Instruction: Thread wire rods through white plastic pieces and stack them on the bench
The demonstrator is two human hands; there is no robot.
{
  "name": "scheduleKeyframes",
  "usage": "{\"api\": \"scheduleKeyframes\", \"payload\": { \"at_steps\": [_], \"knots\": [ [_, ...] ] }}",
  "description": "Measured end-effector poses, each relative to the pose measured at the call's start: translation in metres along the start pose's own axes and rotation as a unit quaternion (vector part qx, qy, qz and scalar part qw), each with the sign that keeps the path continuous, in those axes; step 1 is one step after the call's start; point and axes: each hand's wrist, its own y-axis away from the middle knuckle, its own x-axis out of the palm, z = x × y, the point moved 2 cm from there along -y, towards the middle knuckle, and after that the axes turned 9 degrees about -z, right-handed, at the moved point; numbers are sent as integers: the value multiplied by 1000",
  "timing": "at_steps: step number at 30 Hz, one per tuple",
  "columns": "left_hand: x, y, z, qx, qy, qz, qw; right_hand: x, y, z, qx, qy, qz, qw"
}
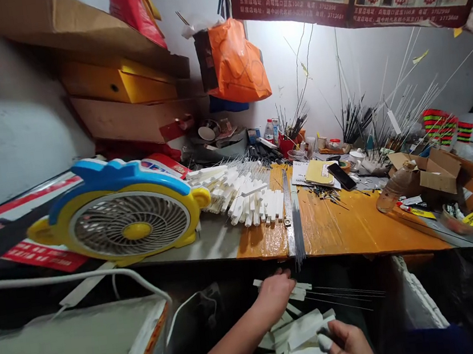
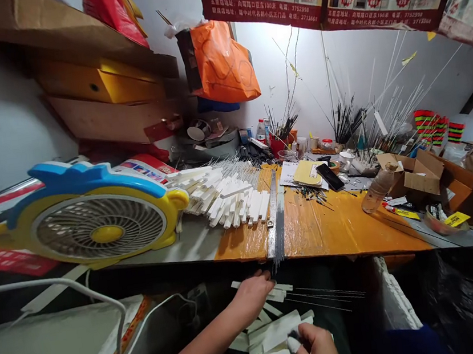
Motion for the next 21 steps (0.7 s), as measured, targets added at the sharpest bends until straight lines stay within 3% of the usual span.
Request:
{"api": "scheduleKeyframes", "payload": {
  "at_steps": [5,11,15,21],
  "knots": [
    [-6,17,2,-19,28,-20,999,2,-50,25,60,-57,-34,996],
    [-26,56,1,-55,149,-55,986,38,-99,39,128,-137,-38,982],
    [-28,67,3,-78,258,-76,960,46,-105,44,147,-195,-43,969],
    [-23,62,2,-105,424,-81,896,27,-84,39,170,-242,-22,955]
  ]
}}
